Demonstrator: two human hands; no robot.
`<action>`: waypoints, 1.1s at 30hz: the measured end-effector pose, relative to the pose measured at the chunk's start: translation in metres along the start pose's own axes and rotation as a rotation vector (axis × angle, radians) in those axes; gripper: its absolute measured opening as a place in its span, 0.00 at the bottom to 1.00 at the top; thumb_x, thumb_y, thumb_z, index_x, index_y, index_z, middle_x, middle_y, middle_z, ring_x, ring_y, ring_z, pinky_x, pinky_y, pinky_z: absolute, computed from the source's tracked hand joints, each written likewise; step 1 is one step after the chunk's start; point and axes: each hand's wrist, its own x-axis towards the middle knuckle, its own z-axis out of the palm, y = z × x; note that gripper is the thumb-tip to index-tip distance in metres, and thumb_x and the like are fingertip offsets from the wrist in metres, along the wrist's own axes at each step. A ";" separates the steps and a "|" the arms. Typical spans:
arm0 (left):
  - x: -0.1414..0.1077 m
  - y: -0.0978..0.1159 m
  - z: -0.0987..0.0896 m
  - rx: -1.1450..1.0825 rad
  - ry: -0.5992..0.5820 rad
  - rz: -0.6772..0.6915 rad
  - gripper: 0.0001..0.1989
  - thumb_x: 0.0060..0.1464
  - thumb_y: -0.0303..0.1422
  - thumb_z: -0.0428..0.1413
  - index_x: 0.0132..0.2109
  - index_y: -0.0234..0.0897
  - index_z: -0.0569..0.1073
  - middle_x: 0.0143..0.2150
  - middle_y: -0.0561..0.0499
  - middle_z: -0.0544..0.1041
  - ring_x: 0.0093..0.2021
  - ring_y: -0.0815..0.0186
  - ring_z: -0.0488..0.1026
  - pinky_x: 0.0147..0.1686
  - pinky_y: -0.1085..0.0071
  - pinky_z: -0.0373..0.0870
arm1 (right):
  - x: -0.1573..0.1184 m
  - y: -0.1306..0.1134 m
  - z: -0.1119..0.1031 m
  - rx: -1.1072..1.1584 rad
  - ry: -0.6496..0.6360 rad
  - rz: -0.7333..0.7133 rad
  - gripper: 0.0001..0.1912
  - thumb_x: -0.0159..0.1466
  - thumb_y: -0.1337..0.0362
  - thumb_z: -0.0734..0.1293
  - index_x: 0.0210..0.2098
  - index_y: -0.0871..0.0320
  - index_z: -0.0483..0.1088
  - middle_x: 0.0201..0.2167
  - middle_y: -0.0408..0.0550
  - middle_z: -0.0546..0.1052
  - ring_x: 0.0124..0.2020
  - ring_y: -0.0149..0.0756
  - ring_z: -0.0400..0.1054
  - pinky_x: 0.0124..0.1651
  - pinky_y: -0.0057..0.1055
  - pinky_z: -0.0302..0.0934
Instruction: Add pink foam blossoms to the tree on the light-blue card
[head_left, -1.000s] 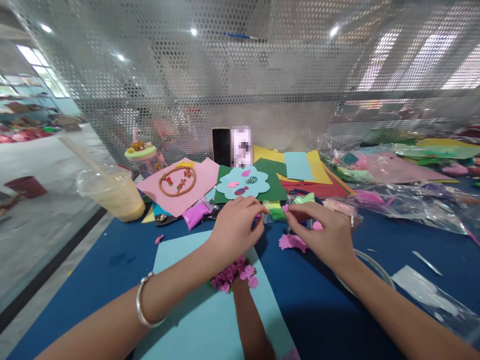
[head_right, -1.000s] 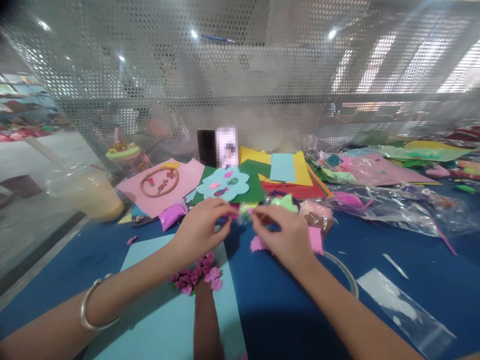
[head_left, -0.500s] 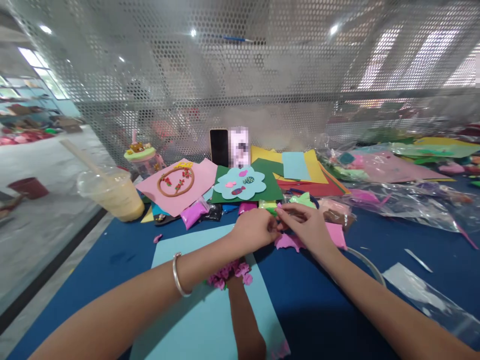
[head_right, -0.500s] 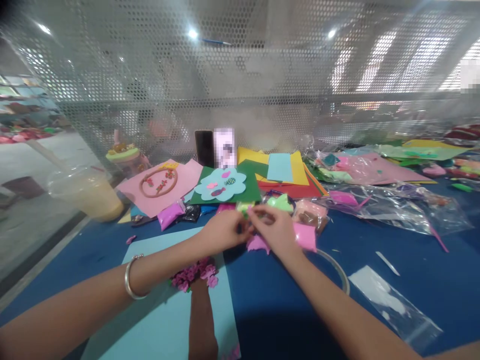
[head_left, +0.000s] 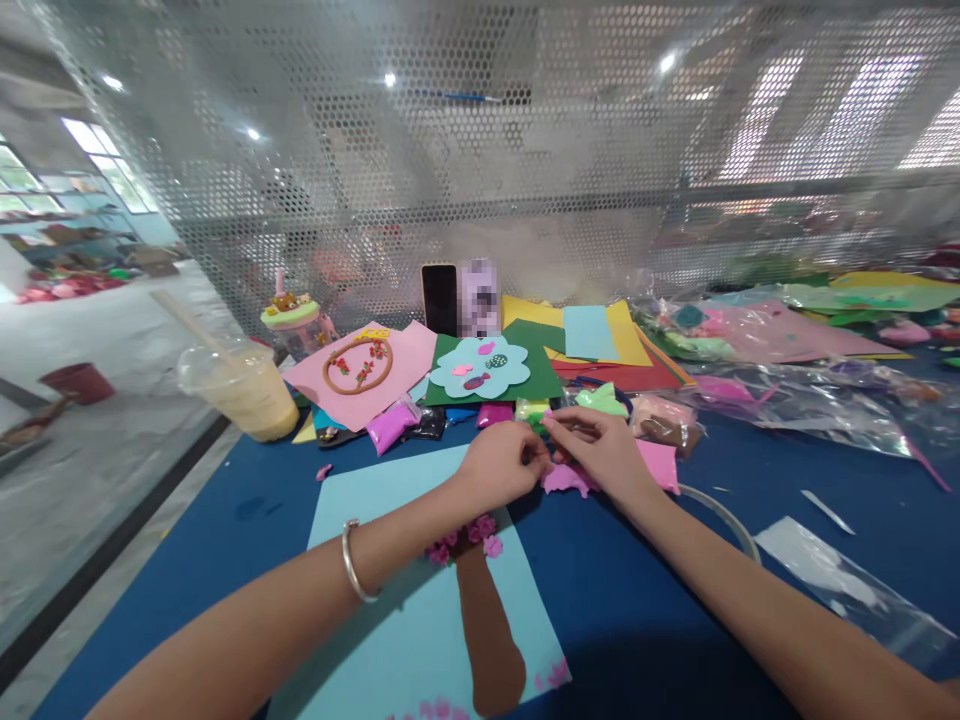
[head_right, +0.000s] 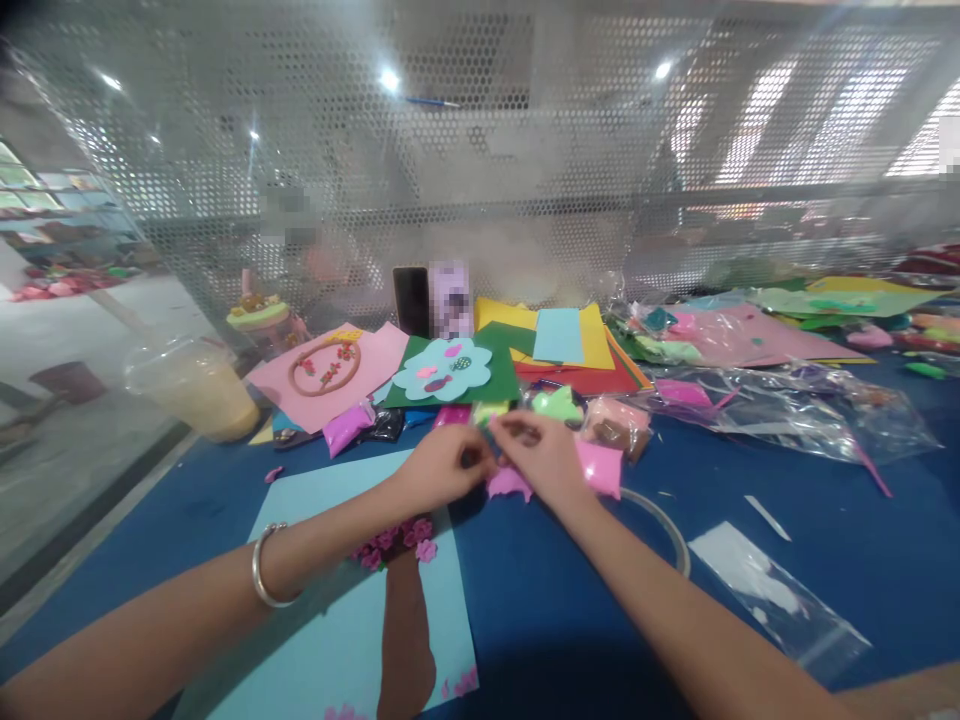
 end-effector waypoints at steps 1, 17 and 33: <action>-0.001 -0.001 0.000 -0.026 0.002 -0.006 0.09 0.46 0.28 0.52 0.28 0.36 0.78 0.29 0.49 0.79 0.29 0.64 0.72 0.30 0.72 0.63 | 0.000 0.000 0.000 -0.015 -0.009 0.009 0.16 0.54 0.51 0.69 0.31 0.59 0.75 0.24 0.49 0.79 0.20 0.38 0.73 0.24 0.32 0.70; -0.016 -0.002 -0.025 -0.706 0.214 -0.331 0.11 0.48 0.29 0.55 0.37 0.34 0.80 0.34 0.49 0.79 0.38 0.65 0.72 0.38 0.72 0.65 | -0.009 -0.013 0.001 -0.104 0.059 -0.073 0.16 0.55 0.52 0.69 0.33 0.59 0.77 0.23 0.49 0.79 0.19 0.38 0.73 0.23 0.34 0.71; -0.020 0.011 -0.019 -0.877 0.211 -0.396 0.18 0.44 0.21 0.53 0.41 0.38 0.80 0.38 0.50 0.79 0.37 0.67 0.71 0.35 0.74 0.64 | -0.012 -0.017 -0.001 -0.368 0.128 -0.349 0.09 0.58 0.62 0.67 0.36 0.57 0.77 0.27 0.47 0.80 0.25 0.36 0.73 0.27 0.30 0.70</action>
